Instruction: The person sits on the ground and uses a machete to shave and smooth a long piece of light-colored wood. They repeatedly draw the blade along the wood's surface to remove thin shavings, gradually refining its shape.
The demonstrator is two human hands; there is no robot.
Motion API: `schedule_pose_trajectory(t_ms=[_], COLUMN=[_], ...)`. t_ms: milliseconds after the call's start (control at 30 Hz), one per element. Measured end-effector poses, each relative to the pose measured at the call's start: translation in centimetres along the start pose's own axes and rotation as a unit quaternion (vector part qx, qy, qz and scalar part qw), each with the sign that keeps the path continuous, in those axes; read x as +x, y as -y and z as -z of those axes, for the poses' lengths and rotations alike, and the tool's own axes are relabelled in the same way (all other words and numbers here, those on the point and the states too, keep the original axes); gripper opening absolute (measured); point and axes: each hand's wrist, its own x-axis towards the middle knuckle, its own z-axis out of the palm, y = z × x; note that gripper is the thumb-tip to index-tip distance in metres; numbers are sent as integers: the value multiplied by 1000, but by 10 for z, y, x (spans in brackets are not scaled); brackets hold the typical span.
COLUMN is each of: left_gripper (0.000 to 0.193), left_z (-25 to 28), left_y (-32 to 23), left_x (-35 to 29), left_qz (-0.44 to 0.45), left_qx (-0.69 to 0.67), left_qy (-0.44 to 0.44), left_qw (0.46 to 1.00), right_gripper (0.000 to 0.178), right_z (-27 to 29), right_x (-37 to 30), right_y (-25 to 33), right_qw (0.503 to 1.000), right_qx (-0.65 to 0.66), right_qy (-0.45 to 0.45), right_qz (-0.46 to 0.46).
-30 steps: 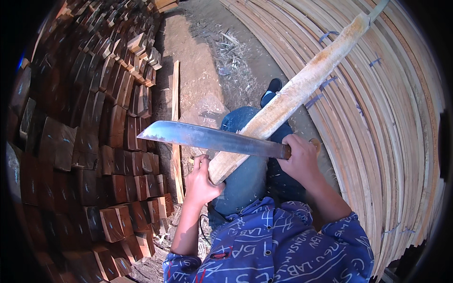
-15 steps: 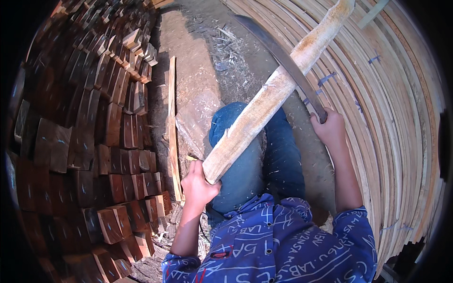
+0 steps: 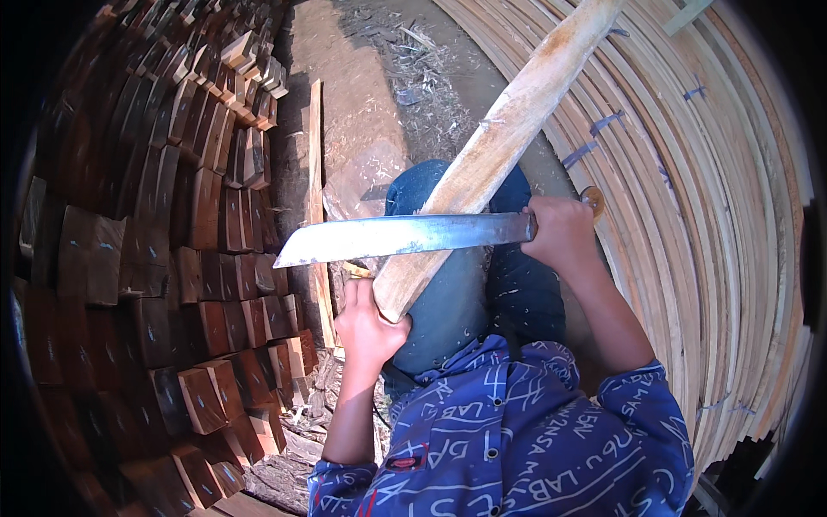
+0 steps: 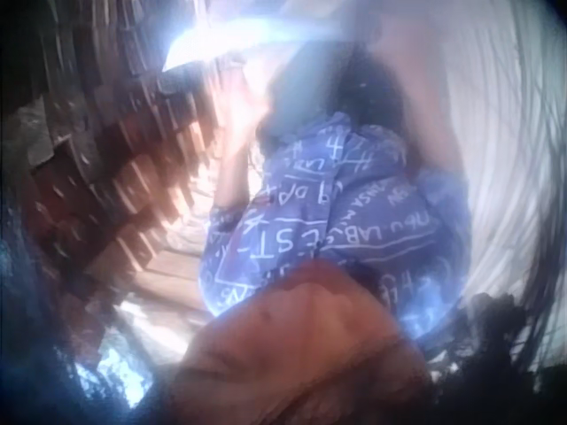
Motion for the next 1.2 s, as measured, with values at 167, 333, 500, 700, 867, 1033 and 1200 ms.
schedule_pose_trajectory(t_ms=[167, 333, 500, 700, 867, 1033, 1200], left_gripper=[51, 53, 54, 51, 47, 45, 47], left_z=[0, 11, 7, 23, 17, 17, 22], left_y=[10, 7, 7, 11, 14, 23, 24], left_x=[-7, 1, -1, -3, -14, -10, -3], left_qz=[34, 35, 26, 15, 63, 58, 54], left_qx=[3, 15, 11, 11, 14, -5, 15], left_qy=[3, 10, 0, -19, -35, -47, -16], left_qw=[999, 999, 1000, 1000, 997, 997, 998], right_gripper=[21, 25, 18, 17, 17, 28, 26], right_z=[42, 75, 36, 6, 19, 65, 49], right_x=[10, 9, 1, 24, 29, 51, 29], right_y=[-69, -98, 4, 36, 1, -84, -48], right_qw=[972, 949, 989, 997, 998, 955, 959], right_qx=[-68, -46, 39, 18, -61, -25, 75], right_qy=[-37, -32, 39, 50, 19, -42, 44], right_qz=[-223, -309, -140, 60, -10, -292, -271])
